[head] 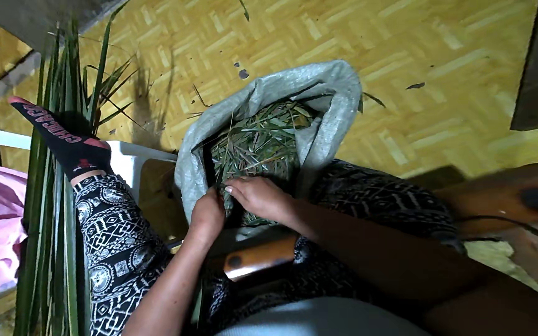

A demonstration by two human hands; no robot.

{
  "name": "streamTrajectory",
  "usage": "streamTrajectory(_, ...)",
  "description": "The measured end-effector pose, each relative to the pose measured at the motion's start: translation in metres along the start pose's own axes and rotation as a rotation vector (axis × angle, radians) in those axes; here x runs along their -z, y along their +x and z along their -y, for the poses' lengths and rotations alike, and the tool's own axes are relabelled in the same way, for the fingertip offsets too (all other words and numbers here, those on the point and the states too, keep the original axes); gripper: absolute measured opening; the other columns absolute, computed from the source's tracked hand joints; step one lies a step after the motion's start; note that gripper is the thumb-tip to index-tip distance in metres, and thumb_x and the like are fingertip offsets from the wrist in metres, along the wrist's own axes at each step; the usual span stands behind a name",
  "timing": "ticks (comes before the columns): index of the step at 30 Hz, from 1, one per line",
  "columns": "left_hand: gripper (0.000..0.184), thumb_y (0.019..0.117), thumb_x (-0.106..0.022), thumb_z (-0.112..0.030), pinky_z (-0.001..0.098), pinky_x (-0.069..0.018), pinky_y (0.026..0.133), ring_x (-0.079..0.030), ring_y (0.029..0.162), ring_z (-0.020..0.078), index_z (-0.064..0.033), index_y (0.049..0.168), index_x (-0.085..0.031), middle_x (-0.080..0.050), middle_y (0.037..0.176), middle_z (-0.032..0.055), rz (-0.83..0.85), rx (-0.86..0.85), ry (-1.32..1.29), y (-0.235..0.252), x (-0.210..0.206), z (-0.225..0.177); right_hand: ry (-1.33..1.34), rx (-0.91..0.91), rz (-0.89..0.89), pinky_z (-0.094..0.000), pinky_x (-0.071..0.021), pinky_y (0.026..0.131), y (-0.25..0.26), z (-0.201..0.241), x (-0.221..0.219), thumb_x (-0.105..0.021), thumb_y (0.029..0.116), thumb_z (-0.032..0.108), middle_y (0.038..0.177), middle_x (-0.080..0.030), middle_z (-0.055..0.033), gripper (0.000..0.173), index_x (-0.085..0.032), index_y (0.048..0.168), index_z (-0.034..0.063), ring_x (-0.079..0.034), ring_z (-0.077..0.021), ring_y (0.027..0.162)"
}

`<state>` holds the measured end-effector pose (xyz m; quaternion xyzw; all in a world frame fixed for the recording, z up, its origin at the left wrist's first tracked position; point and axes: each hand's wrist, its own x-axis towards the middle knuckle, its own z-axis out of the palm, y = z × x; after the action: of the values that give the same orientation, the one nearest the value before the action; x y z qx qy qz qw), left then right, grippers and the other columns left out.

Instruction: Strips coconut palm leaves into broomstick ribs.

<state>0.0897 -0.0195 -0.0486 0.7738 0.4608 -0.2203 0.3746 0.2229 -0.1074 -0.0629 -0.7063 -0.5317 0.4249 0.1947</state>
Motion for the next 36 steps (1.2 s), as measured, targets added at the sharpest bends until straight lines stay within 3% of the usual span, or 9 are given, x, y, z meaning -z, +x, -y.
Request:
streamTrajectory(5,0.043,0.1138,-0.035,-0.028,0.0554,-0.049,0.102,-0.065,0.116,0.039,0.002,0.136,-0.057,-0.067,0.121,0.027,-0.01,0.024,0.123,-0.003,-0.006,-0.009,-0.088,-0.039,-0.011,-0.0562,-0.0506,0.099,0.005,-0.002,-0.004,-0.04,0.1128,0.031,0.123,-0.068,-0.0199,0.041,-0.064,0.133,0.0033,-0.067,-0.0368,0.114)
streamTrajectory(9,0.042,0.1136,-0.035,-0.027,0.0569,-0.0492,0.101,-0.065,0.117,0.0406,0.0011,0.138,-0.055,-0.066,0.122,0.0274,0.007,0.031,0.17,-0.007,-0.002,-0.013,-0.176,-0.034,-0.052,-0.0563,-0.0482,0.1,0.009,-0.005,-0.009,-0.039,0.1128,0.032,0.122,-0.068,-0.0196,0.042,-0.064,0.132,0.0032,-0.066,-0.036,0.115)
streamTrajectory(12,0.044,0.1137,-0.034,-0.027,0.0568,-0.0488,0.103,-0.065,0.119,0.0402,0.0008,0.141,-0.054,-0.066,0.125,0.0269,0.02,0.032,0.179,-0.009,0.0,-0.015,-0.213,-0.043,-0.087,-0.0569,-0.0498,0.097,0.013,-0.009,-0.011,-0.041,0.1123,0.032,0.116,-0.069,-0.0196,0.04,-0.065,0.124,0.0017,-0.067,-0.0366,0.111)
streamTrajectory(23,0.043,0.114,-0.034,-0.025,0.0557,-0.0475,0.105,-0.063,0.123,0.0399,-0.0007,0.143,-0.054,-0.065,0.129,0.0263,0.028,0.051,0.219,-0.02,0.008,-0.027,-0.279,-0.042,-0.186,-0.0562,-0.0495,0.094,0.017,-0.015,-0.01,-0.045,0.1111,0.028,0.112,-0.069,-0.0189,0.037,-0.066,0.125,0.0019,-0.068,-0.0364,0.106)
streamTrajectory(30,0.044,0.1141,-0.034,-0.026,0.0568,-0.0485,0.104,-0.065,0.121,0.0407,-0.0031,0.149,-0.049,-0.064,0.131,0.0255,0.01,0.072,0.268,-0.021,0.007,-0.028,-0.386,0.052,-0.353,-0.055,-0.0517,0.084,0.018,-0.021,-0.018,-0.053,0.107,0.024,0.103,-0.07,-0.0185,0.031,-0.07,0.121,0.0023,-0.069,-0.0368,0.094)
streamTrajectory(33,0.045,0.1139,-0.033,-0.025,0.0557,-0.0482,0.105,-0.064,0.122,0.0402,-0.004,0.152,-0.046,-0.063,0.134,0.0252,0.03,0.091,0.278,-0.023,0.008,-0.032,-0.376,-0.005,-0.36,-0.059,-0.051,0.086,0.02,-0.021,-0.012,-0.053,0.1063,0.02,0.107,-0.07,-0.0216,0.031,-0.069,0.127,0.0026,-0.069,-0.0407,0.099)
streamTrajectory(36,0.045,0.114,-0.033,-0.025,0.0553,-0.0475,0.106,-0.063,0.124,0.04,-0.0017,0.149,-0.049,-0.062,0.136,0.0258,0.024,0.067,0.259,-0.025,0.006,-0.028,-0.293,-0.174,-0.323,-0.0632,-0.0468,0.094,0.025,-0.026,0.007,-0.045,0.1109,0.026,0.12,-0.068,-0.0251,0.038,-0.064,0.134,0.0028,-0.066,-0.0443,0.11)
